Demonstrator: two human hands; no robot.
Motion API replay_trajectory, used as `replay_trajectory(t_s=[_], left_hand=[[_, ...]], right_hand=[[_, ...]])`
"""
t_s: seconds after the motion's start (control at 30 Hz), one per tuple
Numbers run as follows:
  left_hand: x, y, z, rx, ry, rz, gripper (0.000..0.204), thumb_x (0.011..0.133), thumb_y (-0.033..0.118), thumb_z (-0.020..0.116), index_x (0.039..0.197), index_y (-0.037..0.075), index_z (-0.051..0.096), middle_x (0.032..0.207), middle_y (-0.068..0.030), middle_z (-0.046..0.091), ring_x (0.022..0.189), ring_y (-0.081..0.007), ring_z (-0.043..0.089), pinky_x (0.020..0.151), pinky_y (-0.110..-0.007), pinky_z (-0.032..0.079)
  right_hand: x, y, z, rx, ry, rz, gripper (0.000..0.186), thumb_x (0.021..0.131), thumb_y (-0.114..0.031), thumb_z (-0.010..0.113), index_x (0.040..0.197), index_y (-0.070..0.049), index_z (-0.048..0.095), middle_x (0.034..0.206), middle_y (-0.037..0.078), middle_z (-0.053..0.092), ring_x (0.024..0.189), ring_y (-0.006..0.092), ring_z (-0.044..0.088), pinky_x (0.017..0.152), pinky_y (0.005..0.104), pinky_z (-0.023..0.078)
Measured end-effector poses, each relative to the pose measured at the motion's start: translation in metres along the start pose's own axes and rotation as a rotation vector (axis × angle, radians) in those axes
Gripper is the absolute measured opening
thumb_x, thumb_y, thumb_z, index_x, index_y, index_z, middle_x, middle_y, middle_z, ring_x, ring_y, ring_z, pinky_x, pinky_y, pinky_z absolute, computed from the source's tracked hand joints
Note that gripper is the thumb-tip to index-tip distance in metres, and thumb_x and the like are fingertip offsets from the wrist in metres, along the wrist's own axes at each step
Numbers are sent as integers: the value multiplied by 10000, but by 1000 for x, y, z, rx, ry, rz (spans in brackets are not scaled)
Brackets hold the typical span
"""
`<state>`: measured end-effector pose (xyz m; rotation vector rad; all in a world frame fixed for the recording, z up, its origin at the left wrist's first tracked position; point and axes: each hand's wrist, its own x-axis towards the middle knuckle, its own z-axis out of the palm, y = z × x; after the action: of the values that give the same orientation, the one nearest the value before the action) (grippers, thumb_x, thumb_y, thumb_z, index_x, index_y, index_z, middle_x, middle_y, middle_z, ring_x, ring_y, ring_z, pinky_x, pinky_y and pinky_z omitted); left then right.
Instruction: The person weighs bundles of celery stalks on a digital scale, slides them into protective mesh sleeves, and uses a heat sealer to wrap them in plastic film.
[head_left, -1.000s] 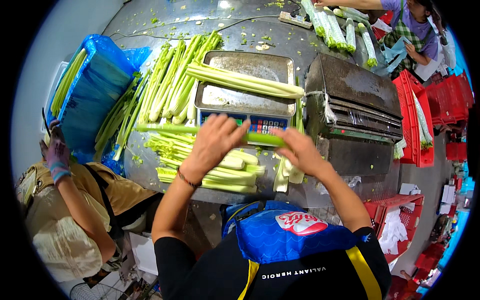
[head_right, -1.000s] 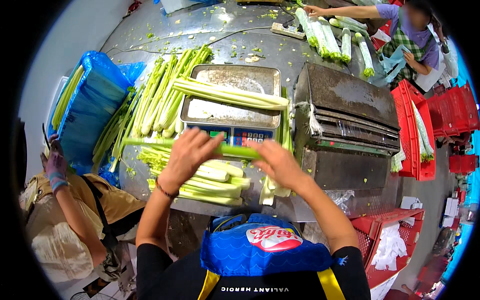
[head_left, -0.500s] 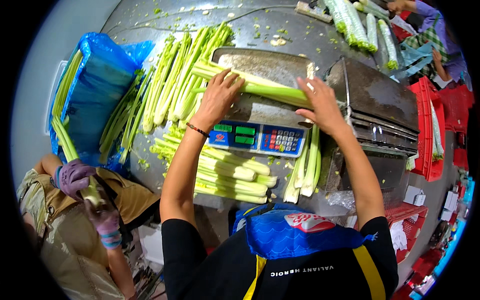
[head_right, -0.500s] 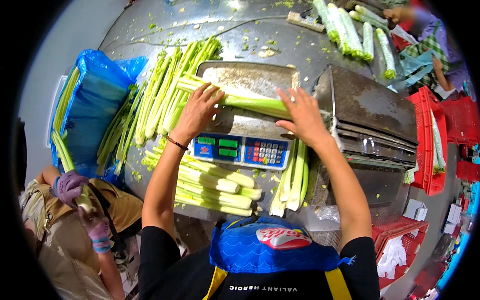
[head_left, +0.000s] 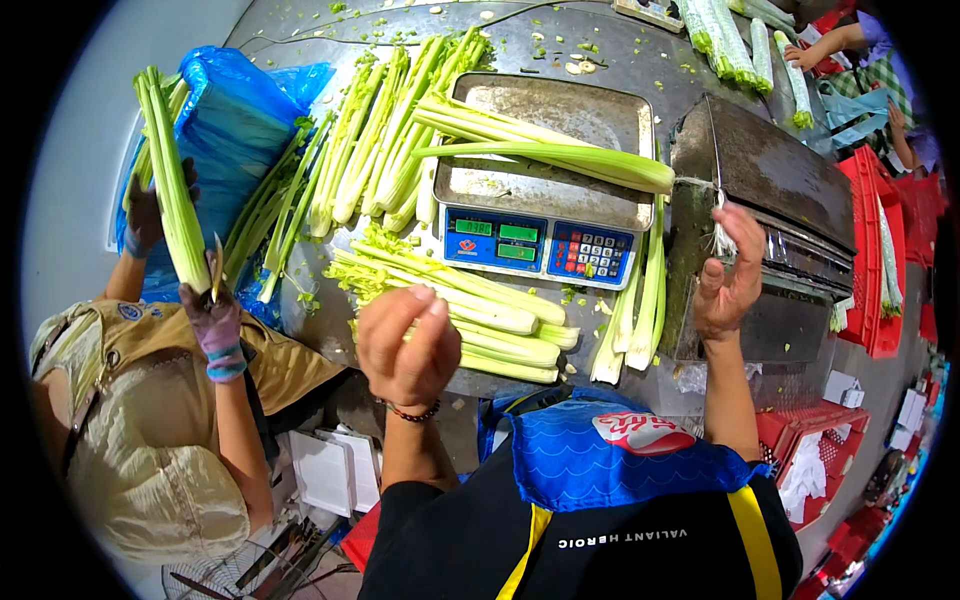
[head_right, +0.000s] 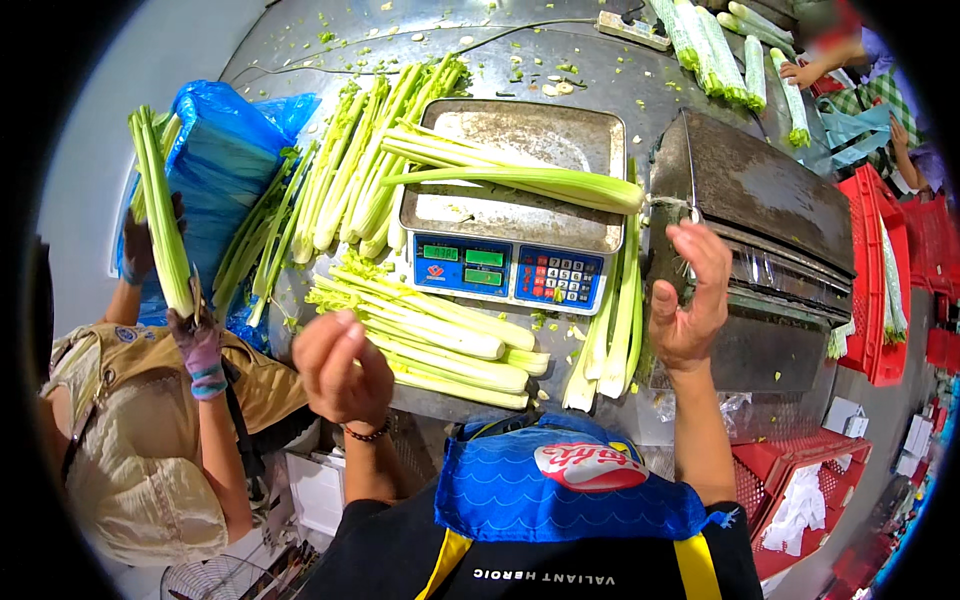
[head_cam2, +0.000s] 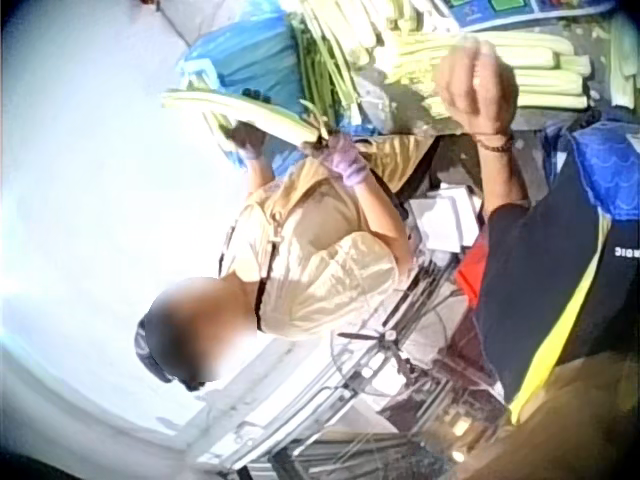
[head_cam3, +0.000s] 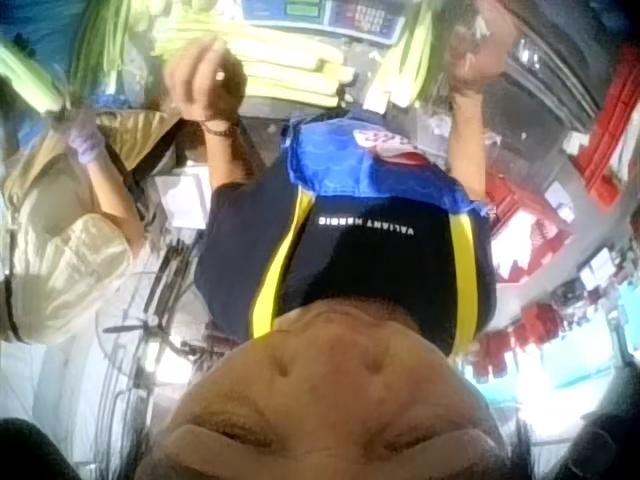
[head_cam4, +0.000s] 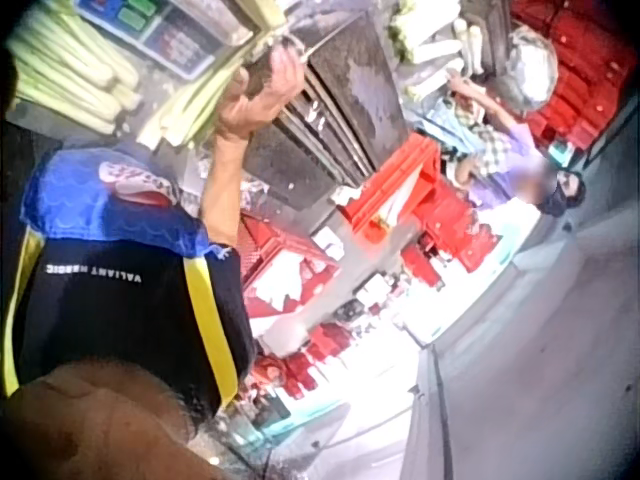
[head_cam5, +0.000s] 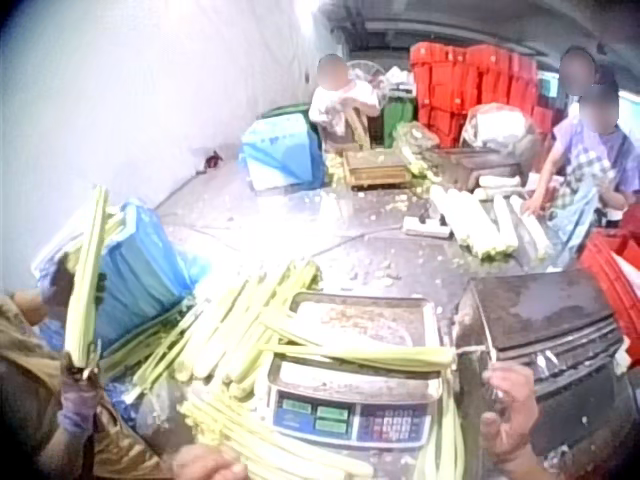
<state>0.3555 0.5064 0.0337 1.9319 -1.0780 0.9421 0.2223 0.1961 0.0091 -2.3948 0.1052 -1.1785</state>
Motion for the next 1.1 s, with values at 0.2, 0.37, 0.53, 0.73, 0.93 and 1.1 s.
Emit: replay_trajectory(t_s=[0.2, 0.37, 0.53, 0.73, 0.93, 1.1], left_hand=[[-67, 48, 15, -429, -328, -12, 385, 715, 2, 702, 1093, 57, 651, 1049, -107, 652, 778, -226, 645, 626, -330, 516], [-92, 108, 46, -711, -719, 134, 385, 770, 64, 649, 1152, 43, 607, 1037, -98, 638, 801, -234, 625, 673, -340, 501], [-115, 117, 65, -733, -811, 285, 318, 793, 71, 599, 1110, 53, 600, 984, -84, 629, 806, -235, 621, 694, -355, 503], [-36, 31, 123, -58, -454, 12, 329, 801, 29, 647, 1123, 93, 632, 913, -125, 640, 861, -315, 599, 723, -399, 508], [-5, -46, 210, 297, -740, 38, 496, 823, 26, 596, 1310, 96, 538, 1186, -127, 610, 1093, -328, 538, 923, -422, 454], [6, -73, 222, 300, -603, 147, 308, 822, 43, 585, 1112, 134, 636, 1007, -93, 622, 981, -304, 565, 812, -420, 464]], right_hand=[[-89, -47, -30, 8, -142, 236, 318, 945, -273, 581, 1112, -3, 592, 1084, 174, 615, 1054, 352, 583, 936, 435, 453], [-167, -81, -73, -83, -309, 374, 278, 851, -137, 670, 1081, 4, 601, 1076, 190, 610, 1039, 375, 576, 915, 429, 462], [-211, -81, -110, -55, -164, 766, 266, 839, -53, 650, 1092, 8, 597, 1029, 160, 640, 942, 308, 617, 835, 376, 487], [-174, -47, -121, 136, -300, 568, 193, 863, -5, 606, 1056, -3, 611, 954, 151, 643, 806, 299, 654, 696, 336, 523], [-190, -37, -58, -53, -610, 623, 385, 881, -231, 663, 1170, -12, 535, 999, 182, 651, 803, 371, 672, 706, 439, 535], [-183, -41, -2, -380, -767, 798, 645, 832, -322, 715, 1282, 20, 405, 999, 243, 620, 810, 397, 665, 707, 475, 522]])
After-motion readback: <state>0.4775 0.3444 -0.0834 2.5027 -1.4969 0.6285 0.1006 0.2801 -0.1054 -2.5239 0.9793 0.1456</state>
